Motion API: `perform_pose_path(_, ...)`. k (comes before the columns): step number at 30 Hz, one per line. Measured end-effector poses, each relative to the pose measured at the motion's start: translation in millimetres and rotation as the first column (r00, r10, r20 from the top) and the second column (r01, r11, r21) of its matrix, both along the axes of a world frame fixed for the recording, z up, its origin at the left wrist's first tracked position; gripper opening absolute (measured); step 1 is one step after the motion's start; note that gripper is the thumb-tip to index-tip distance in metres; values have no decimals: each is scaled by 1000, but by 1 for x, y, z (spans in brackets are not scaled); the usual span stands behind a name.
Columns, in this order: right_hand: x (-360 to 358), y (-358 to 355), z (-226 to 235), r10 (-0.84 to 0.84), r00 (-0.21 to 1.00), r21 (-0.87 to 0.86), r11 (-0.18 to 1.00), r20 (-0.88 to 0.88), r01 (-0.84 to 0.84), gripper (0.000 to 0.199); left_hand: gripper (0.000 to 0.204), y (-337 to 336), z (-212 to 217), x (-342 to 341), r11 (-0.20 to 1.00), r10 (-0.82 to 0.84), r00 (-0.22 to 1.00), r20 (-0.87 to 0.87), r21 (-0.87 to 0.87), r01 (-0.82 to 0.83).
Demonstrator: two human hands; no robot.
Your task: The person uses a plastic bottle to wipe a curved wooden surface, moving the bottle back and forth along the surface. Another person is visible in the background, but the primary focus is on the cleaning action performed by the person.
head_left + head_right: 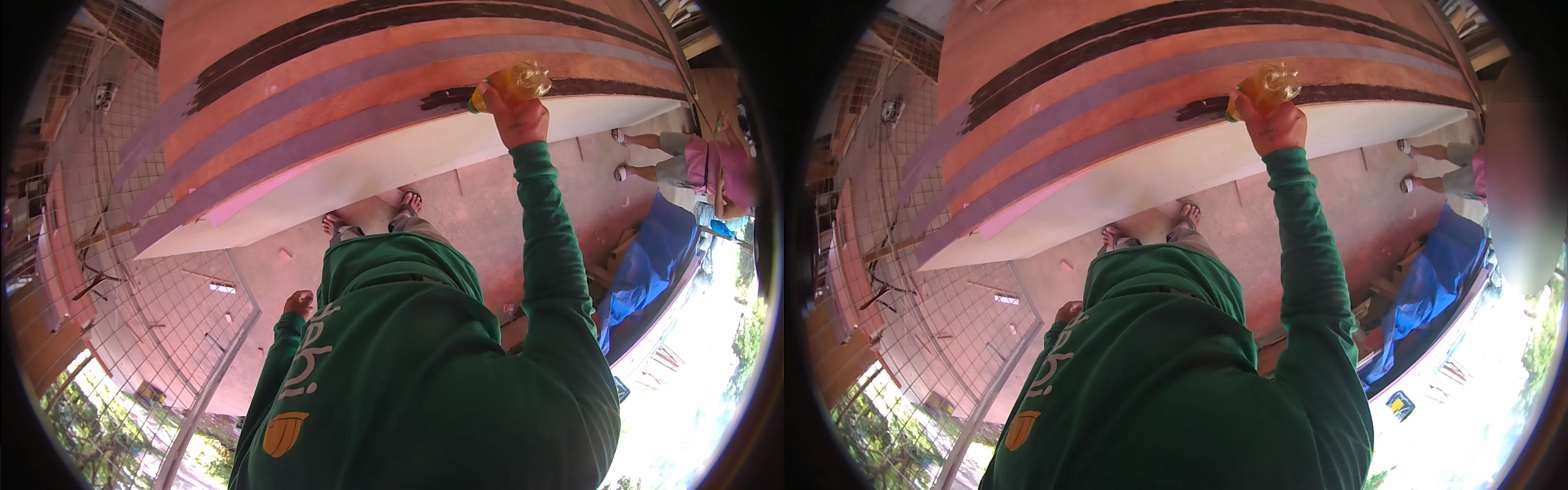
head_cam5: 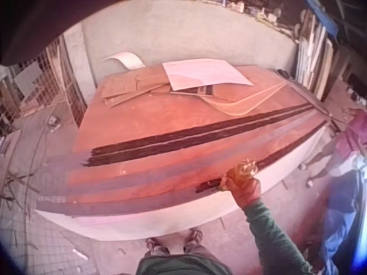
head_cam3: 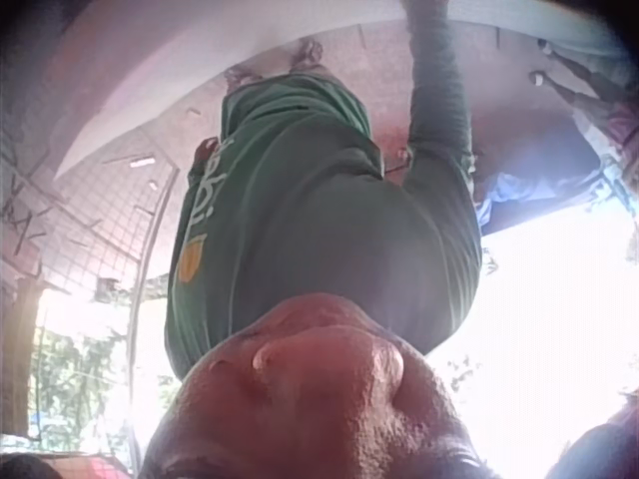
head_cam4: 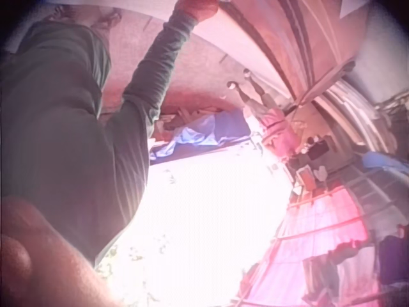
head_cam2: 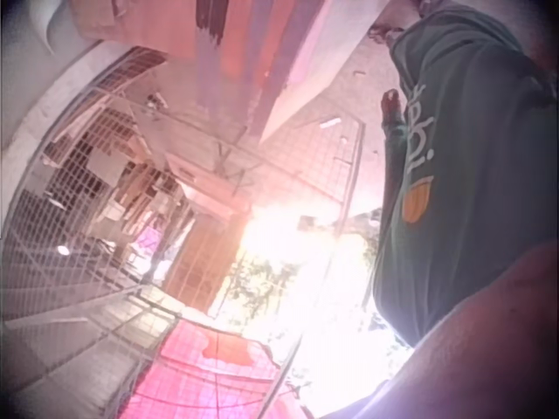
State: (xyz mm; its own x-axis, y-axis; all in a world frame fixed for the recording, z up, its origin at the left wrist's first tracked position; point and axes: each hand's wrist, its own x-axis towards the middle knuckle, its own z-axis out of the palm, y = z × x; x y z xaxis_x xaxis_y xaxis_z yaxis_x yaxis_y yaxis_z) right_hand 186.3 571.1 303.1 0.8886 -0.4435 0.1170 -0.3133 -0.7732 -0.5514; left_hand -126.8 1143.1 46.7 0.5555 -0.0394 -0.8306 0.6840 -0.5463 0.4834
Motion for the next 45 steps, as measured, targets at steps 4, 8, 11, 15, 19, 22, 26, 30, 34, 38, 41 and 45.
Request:
perform_pose_path(4, 9, -25, 23, -65, 997, 56, 997, 46, 62, 59, 25, 34, -53, -35, 965, 185, 983, -1, -188, -182)
perform_pose_path(8, 4, -28, 9, -12, 990, 101, 995, 138, -2, 54, 27, 20, -50, -24, 942, 276, 961, -9, -194, -272)
perform_pose_path(11, -2, 18, -3, 17, 991, 132, 991, 132, -34, 55, 29, 20, -51, -13, 978, 104, 995, 12, -185, -100)
perform_pose_path(15, -3, 46, 0, 75, 994, 149, 985, 76, -86, 57, 29, 12, -38, 4, 982, 73, 997, 34, -179, -66)
perform_pose_path(19, 5, 5, 9, -1, 999, 52, 999, 49, -1, 48, 28, 12, -36, 8, 958, 232, 973, 6, -177, -227)
perform_pose_path(22, 5, 16, 10, 29, 997, 88, 995, 69, -35, 51, 25, 17, -27, 9, 996, -60, 983, 174, -54, 71)
perform_pose_path(26, 3, 67, 6, 116, 992, 2, 993, -39, -116, 63, 23, 19, -29, 2, 994, 68, 998, 19, -88, -66)
perform_pose_path(30, 10, 29, -5, 52, 964, 168, 981, 259, -98, 42, 23, 26, -28, 0, 996, 33, 988, 148, -88, -20)
perform_pose_path(34, 10, 16, 1, -47, 978, 82, 996, 204, 31, 37, 23, 51, -68, -14, 986, -23, 973, 228, -154, 60)
perform_pose_path(38, -7, 106, 3, 53, 992, 273, 958, 112, -82, 53, 23, 53, -82, -28, 957, 186, 981, 49, -235, -169)
perform_pose_path(41, -4, 130, 4, 66, 993, 321, 942, 97, -94, 51, 23, 40, -43, -5, 981, 145, 986, 86, -140, -132)
perform_pose_path(45, 13, 68, -5, -102, 974, 241, 969, 204, 51, 44, 25, 48, -39, 8, 923, 341, 940, 14, -196, -332)
